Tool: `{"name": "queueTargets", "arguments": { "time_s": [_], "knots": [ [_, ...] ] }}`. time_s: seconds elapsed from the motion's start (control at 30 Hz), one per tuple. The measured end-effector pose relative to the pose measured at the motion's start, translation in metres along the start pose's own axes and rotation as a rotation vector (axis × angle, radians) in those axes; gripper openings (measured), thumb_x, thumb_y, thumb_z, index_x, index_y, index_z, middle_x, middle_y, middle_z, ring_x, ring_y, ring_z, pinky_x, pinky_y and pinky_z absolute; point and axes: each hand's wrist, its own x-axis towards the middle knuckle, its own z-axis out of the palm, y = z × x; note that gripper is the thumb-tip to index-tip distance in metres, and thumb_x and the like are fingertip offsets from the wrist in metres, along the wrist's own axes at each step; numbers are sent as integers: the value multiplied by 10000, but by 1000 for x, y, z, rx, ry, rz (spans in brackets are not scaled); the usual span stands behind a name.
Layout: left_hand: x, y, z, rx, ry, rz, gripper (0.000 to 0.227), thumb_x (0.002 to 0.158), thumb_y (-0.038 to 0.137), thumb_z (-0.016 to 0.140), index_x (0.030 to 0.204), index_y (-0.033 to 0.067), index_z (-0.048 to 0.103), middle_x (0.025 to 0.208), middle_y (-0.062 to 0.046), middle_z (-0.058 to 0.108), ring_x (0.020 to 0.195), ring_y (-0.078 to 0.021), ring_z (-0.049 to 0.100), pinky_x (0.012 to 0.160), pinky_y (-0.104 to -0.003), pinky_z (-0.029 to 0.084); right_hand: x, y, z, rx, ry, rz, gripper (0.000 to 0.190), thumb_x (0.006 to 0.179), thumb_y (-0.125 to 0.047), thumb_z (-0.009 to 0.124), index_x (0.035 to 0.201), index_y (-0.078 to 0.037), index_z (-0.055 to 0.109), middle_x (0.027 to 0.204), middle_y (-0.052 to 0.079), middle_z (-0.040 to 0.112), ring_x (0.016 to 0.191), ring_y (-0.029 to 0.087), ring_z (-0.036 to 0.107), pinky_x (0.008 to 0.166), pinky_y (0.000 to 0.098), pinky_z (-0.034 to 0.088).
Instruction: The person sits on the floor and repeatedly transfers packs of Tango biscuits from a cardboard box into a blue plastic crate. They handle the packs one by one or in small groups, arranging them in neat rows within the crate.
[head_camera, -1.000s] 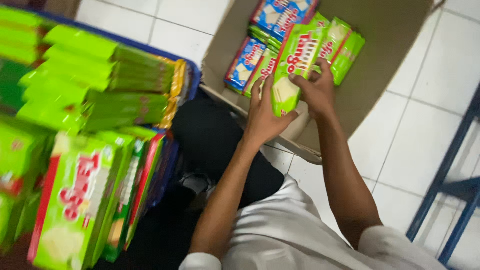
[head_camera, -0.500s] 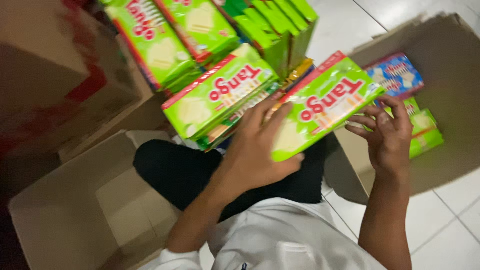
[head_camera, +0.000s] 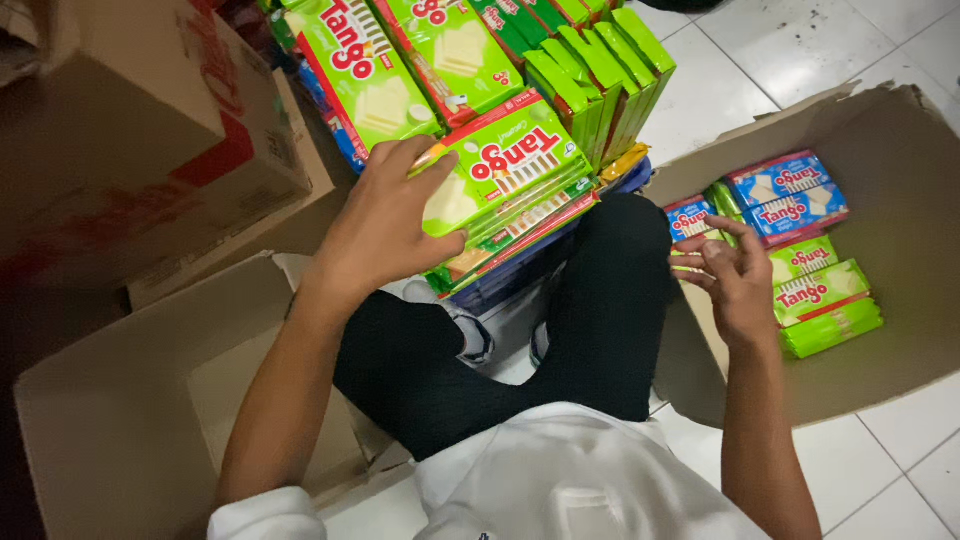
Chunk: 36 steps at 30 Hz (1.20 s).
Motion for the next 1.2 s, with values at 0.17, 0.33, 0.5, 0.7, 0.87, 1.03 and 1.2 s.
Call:
{"name": "queueTargets", "arguments": {
  "time_s": [0.17, 0.33, 0.5, 0.7, 0.87, 1.03, 1.2],
  "knots": [
    [-1, 12, 2, -5, -16, 3, 704, 721, 251, 891, 1286, -106, 670, 1339, -338, 567, 1229, -534, 555, 1085, -561, 424, -7, 6, -5, -2, 54, 38, 465, 1044, -285, 584, 1457, -110, 461, 1097, 160, 677, 979, 243, 733, 857, 343, 622],
    [0, 24, 5, 27, -42, -11, 751, 705, 229, 885, 1324, -112, 634, 1356, -322, 543, 1265, -521, 537, 1109, -589, 399, 0, 30, -21, 0, 111, 78, 446, 1057, -296, 604, 1439, -107, 472, 1080, 177, 673, 980, 266, 735, 849, 364, 627],
    [17, 88, 11, 160, 2, -63, 816, 732, 275, 908, 1387, -102, 599, 1444, -377, 482, 1386, -600, 407, 1120, -740, 246, 7, 87, -56, -77, 236, 172, 431, 1079, -263, 628, 1444, -86, 482, 1059, 171, 665, 952, 261, 734, 834, 361, 617],
    [50, 164, 183, -436, -165, 195, 404, 892, 145, 735, 1259, -17, 685, 1365, -269, 596, 1385, -497, 498, 1132, -642, 377, 7, 166, -126, -198, 352, 471, 539, 1056, -424, 699, 1450, -106, 513, 1039, 178, 719, 939, 292, 757, 803, 442, 619],
    [56, 204, 384, -356, -303, 255, 249, 834, 144, 713, 1059, 36, 724, 1151, -176, 667, 1227, -407, 629, 1040, -551, 484, 32, 176, -134, -228, 380, 721, 610, 990, -481, 708, 1424, -78, 559, 1060, 180, 729, 945, 285, 733, 826, 472, 607],
    [70, 213, 436, -167, -662, 190, 198, 697, 179, 769, 859, 71, 737, 857, -148, 650, 862, -373, 659, 771, -522, 449, 73, 199, -163, -177, 320, 852, 597, 965, -384, 686, 1429, -30, 558, 1108, 195, 699, 1014, 288, 713, 908, 497, 585],
    [84, 206, 405, -108, -1030, 80, 164, 827, 118, 666, 882, 36, 797, 844, -202, 688, 818, -390, 679, 740, -493, 435, 138, 310, -183, -109, 350, 830, 332, 883, -320, 771, 987, -7, 730, 731, 111, 682, 656, 181, 712, 631, 308, 628]
  ]
}}
